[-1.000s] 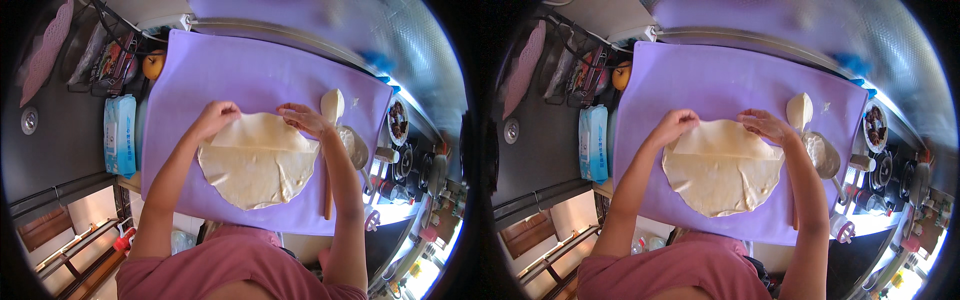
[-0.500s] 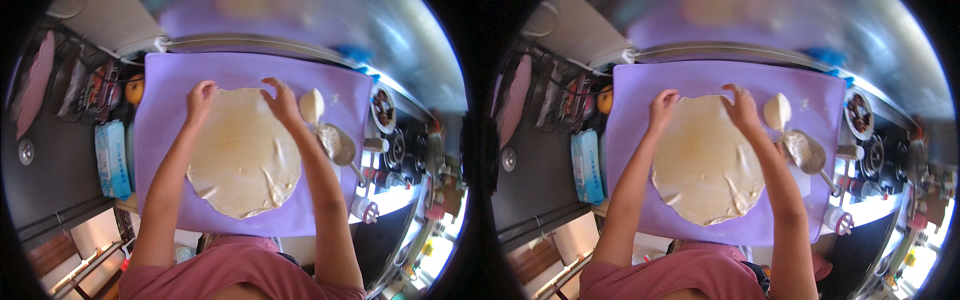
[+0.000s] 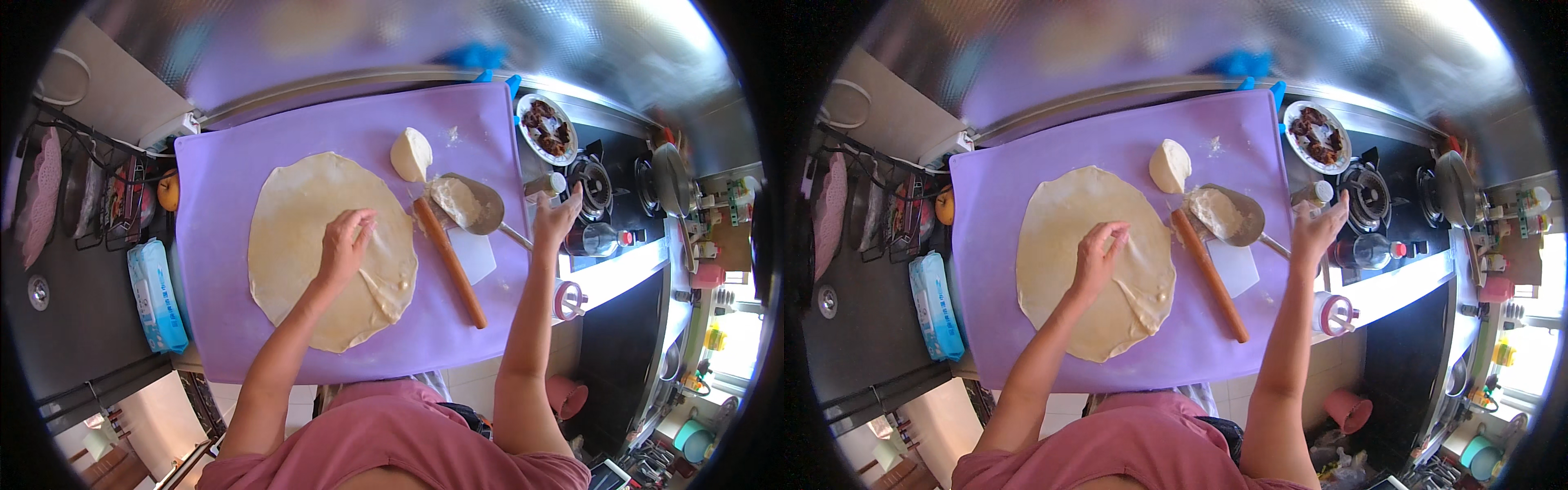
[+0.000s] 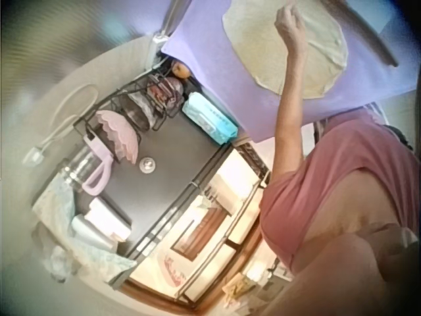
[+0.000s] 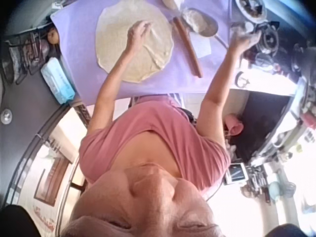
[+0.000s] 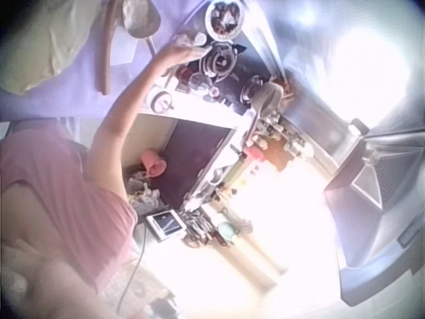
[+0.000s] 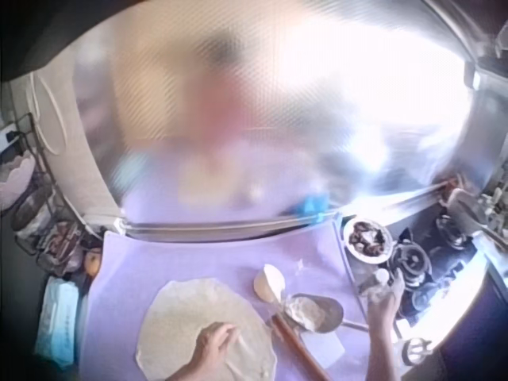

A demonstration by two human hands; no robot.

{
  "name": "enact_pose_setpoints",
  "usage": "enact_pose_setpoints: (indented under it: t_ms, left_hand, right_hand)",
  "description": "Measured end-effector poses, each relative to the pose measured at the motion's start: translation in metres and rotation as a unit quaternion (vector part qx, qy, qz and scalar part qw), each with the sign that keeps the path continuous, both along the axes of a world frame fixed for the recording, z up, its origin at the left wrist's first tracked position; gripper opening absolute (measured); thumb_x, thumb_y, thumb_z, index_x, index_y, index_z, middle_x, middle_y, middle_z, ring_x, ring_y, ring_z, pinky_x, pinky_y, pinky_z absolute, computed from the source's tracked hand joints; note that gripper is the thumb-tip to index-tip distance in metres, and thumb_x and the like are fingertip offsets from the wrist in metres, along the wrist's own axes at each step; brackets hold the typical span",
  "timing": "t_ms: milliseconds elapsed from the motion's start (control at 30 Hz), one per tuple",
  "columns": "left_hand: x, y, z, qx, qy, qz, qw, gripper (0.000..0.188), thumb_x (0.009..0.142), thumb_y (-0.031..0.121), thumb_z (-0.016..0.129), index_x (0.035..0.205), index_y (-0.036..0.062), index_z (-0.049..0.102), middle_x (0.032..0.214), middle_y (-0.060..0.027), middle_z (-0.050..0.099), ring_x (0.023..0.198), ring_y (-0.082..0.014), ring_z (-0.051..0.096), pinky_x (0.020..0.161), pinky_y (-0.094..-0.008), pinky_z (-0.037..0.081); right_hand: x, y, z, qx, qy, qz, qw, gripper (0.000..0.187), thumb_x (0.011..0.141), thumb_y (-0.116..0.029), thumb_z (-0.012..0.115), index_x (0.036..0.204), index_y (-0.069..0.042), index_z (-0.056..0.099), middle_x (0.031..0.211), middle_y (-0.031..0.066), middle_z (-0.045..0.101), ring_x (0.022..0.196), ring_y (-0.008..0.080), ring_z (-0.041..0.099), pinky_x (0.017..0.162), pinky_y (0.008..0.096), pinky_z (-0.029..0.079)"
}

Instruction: The person prepares a flatbread by opening a spice jar to sprinkle seasoning, using a spoon to add ingredients from a container, and pouring oil from a bottle onto the dough. They then fold the dough and press it by hand on a purple mat.

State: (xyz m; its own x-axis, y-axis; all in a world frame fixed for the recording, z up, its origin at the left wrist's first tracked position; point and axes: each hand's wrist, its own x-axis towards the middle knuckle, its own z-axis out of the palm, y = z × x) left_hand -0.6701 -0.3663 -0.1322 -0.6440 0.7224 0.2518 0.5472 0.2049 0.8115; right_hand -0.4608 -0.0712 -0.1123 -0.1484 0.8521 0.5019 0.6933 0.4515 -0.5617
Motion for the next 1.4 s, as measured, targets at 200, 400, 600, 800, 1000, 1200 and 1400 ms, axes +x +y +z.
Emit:
enact_pose_setpoints:
  t_ms: [200, 400, 600, 800, 1000, 1200, 1400]
  left_hand:
    - [0.051, 0.012, 0.023, 0.003, -0.040, -0.018, 0.999, 0.015, 0.090, 0.008, 0.062, 0.104, 0.0026, 0.065, 0.093, -0.0113, 0.067, 0.085, -0.0256, 0.065, 0.077, -0.0375, 0.049]
    - [0.065, -0.027, 0.032, 0.010, -0.107, 0.106, 0.989, 0.015, 0.093, 0.009, 0.061, 0.104, 0.0013, 0.066, 0.097, -0.0099, 0.068, 0.090, -0.0197, 0.065, 0.084, -0.0328, 0.049]
    - [0.044, -0.111, 0.012, 0.040, -0.137, 0.296, 0.944, 0.019, 0.098, 0.016, 0.056, 0.107, 0.0018, 0.065, 0.103, -0.0087, 0.069, 0.095, -0.0179, 0.064, 0.089, -0.0327, 0.048]
    - [0.033, -0.181, -0.017, 0.025, -0.067, 0.402, 0.913, 0.016, 0.098, 0.015, 0.055, 0.107, 0.0036, 0.063, 0.106, -0.0082, 0.067, 0.097, -0.0200, 0.063, 0.087, -0.0330, 0.048]
    - [0.031, -0.204, -0.028, -0.007, 0.008, 0.406, 0.914, 0.013, 0.096, 0.009, 0.056, 0.104, 0.0034, 0.064, 0.100, -0.0111, 0.066, 0.092, -0.0268, 0.063, 0.082, -0.0358, 0.048]
    - [0.009, -0.217, -0.045, -0.003, 0.094, 0.417, 0.904, 0.012, 0.094, 0.005, 0.056, 0.103, 0.0032, 0.065, 0.097, -0.0112, 0.066, 0.092, -0.0280, 0.063, 0.081, -0.0366, 0.048]
    - [-0.019, -0.210, -0.050, 0.021, 0.090, 0.408, 0.908, 0.013, 0.091, 0.004, 0.058, 0.102, 0.0049, 0.065, 0.097, -0.0094, 0.066, 0.091, -0.0286, 0.060, 0.081, -0.0388, 0.045]
  right_hand:
    - [0.064, 0.106, -0.079, -0.299, 0.082, 0.183, 0.933, 0.062, 0.068, -0.021, 0.084, 0.121, -0.006, 0.057, 0.109, 0.0096, 0.067, 0.100, 0.0235, 0.064, 0.090, 0.0339, 0.047]
    - [0.038, 0.077, -0.050, -0.205, 0.044, 0.190, 0.959, 0.051, 0.071, -0.022, 0.085, 0.110, -0.005, 0.057, 0.094, 0.0058, 0.065, 0.088, 0.0161, 0.061, 0.083, 0.0309, 0.048]
    - [0.018, -0.005, 0.042, -0.094, 0.116, 0.257, 0.955, 0.043, 0.077, -0.014, 0.082, 0.109, -0.002, 0.057, 0.102, 0.0065, 0.061, 0.092, 0.0167, 0.059, 0.083, 0.0305, 0.048]
    - [-0.024, -0.157, 0.066, -0.139, -0.051, 0.496, 0.856, 0.070, 0.070, -0.008, 0.084, 0.133, -0.005, 0.054, 0.108, 0.0155, 0.059, 0.098, 0.0261, 0.060, 0.083, 0.0359, 0.050]
    - [-0.068, -0.237, 0.052, -0.144, -0.130, 0.566, 0.802, 0.070, 0.066, -0.011, 0.086, 0.130, -0.007, 0.057, 0.098, 0.0130, 0.058, 0.086, 0.0256, 0.061, 0.072, 0.0364, 0.054]
    - [-0.097, -0.277, 0.053, -0.103, -0.063, 0.588, 0.800, 0.064, 0.069, -0.011, 0.084, 0.129, -0.010, 0.060, 0.098, 0.0108, 0.058, 0.085, 0.0253, 0.061, 0.071, 0.0363, 0.054]
    - [-0.121, -0.290, 0.046, -0.112, -0.077, 0.583, 0.801, 0.064, 0.070, -0.010, 0.083, 0.129, -0.011, 0.059, 0.099, 0.0107, 0.058, 0.087, 0.0253, 0.060, 0.072, 0.0371, 0.053]
